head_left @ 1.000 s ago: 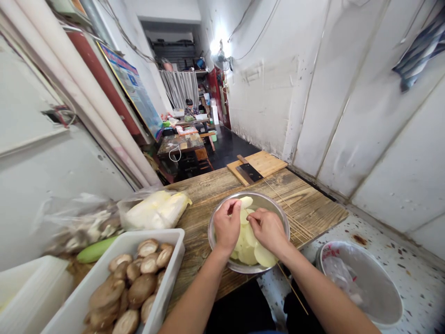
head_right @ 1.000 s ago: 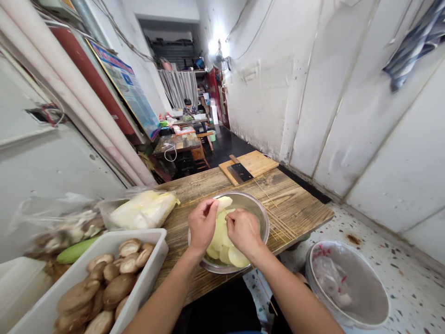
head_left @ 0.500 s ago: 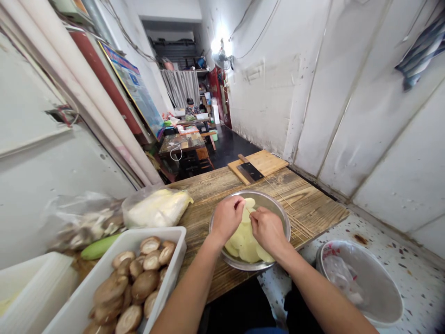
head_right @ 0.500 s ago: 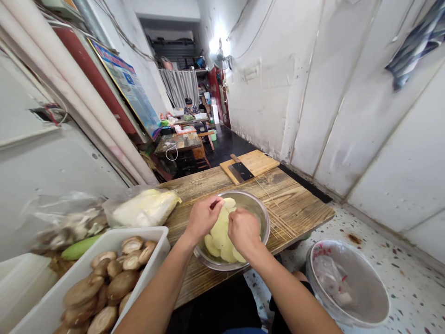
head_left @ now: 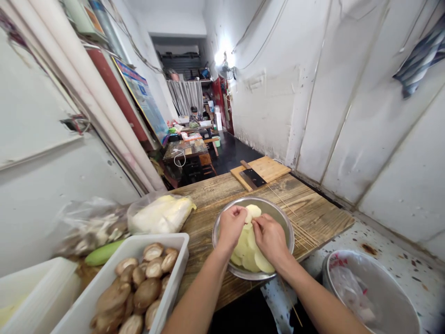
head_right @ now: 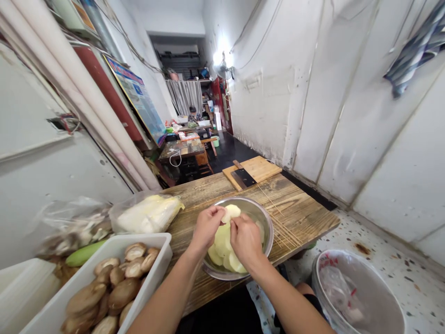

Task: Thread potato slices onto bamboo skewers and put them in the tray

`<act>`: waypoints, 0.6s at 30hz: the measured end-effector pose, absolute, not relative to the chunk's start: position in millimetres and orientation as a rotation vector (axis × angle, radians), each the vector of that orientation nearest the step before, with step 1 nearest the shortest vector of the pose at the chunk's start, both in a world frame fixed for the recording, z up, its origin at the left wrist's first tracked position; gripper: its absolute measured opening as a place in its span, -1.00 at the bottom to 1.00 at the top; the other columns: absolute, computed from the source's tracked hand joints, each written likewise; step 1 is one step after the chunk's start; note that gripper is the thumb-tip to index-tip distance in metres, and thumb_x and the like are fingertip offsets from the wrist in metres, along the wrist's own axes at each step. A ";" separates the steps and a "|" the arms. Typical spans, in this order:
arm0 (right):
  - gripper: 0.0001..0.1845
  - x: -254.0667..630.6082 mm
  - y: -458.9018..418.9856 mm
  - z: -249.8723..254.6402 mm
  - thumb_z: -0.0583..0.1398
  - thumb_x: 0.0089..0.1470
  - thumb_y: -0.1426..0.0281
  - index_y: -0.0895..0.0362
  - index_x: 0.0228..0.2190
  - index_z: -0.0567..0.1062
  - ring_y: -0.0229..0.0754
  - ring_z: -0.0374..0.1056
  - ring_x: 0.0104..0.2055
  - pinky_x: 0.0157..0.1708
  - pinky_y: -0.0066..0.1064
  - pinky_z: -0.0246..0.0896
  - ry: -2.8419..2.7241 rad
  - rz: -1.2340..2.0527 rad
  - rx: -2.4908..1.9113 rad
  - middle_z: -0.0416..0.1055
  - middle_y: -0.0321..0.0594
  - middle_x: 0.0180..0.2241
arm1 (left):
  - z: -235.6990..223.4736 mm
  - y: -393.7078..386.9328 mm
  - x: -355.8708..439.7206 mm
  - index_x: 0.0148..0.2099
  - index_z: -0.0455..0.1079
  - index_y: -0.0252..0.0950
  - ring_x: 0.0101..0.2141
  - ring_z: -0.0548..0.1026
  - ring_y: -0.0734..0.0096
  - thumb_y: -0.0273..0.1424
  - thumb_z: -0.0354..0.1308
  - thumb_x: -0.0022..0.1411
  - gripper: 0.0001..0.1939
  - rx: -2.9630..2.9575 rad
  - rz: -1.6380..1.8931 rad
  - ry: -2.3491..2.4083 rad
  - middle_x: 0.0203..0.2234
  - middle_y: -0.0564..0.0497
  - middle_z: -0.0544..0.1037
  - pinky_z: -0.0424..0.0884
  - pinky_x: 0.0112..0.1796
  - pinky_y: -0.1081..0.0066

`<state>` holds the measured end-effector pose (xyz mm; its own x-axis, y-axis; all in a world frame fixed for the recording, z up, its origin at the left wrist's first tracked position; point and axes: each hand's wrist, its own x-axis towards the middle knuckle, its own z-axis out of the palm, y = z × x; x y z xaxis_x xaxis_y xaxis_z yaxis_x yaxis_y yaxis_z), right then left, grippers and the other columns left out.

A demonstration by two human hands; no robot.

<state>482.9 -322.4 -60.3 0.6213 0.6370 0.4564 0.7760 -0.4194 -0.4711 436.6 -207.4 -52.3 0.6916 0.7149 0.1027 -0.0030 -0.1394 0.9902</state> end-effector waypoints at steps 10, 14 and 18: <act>-0.72 486.3 -322.2 -62.4 0.04 0.10 0.56 0.19 -0.49 0.51 -0.21 0.32 -0.41 -0.41 -0.47 0.09 -1.121 -0.247 -2.234 0.41 -0.18 -0.49 | -59.9 -210.4 440.0 -0.45 0.50 -0.36 -0.53 0.36 0.49 -0.39 0.13 -0.06 -0.84 1.532 0.702 0.653 -0.57 0.02 0.49 0.27 -0.44 0.50; -0.73 488.7 -323.2 -66.2 0.05 0.08 0.56 0.19 -0.49 0.52 -0.20 0.31 -0.43 -0.42 -0.46 0.08 -1.149 -0.240 -2.246 0.41 -0.17 -0.48 | -60.2 -212.2 440.8 -0.48 0.48 -0.39 -0.59 0.31 0.54 -0.40 0.17 -0.11 -0.85 1.390 0.634 0.687 -0.63 0.02 0.46 0.23 -0.50 0.51; -0.72 489.2 -323.6 -69.5 0.04 0.09 0.56 0.20 -0.52 0.51 -0.19 0.29 -0.43 -0.41 -0.44 0.08 -1.170 -0.250 -2.228 0.39 -0.16 -0.49 | -60.0 -211.9 442.0 -0.53 0.45 -0.40 -0.62 0.30 0.56 -0.40 0.22 -0.18 -0.86 1.210 0.535 0.685 -0.68 0.03 0.42 0.20 -0.54 0.53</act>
<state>489.2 -323.6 -69.5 0.5931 0.6844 0.4240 0.7979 -0.4291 -0.4234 442.0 -211.9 -60.0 0.6872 0.7010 -0.1904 -0.0142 0.2750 0.9614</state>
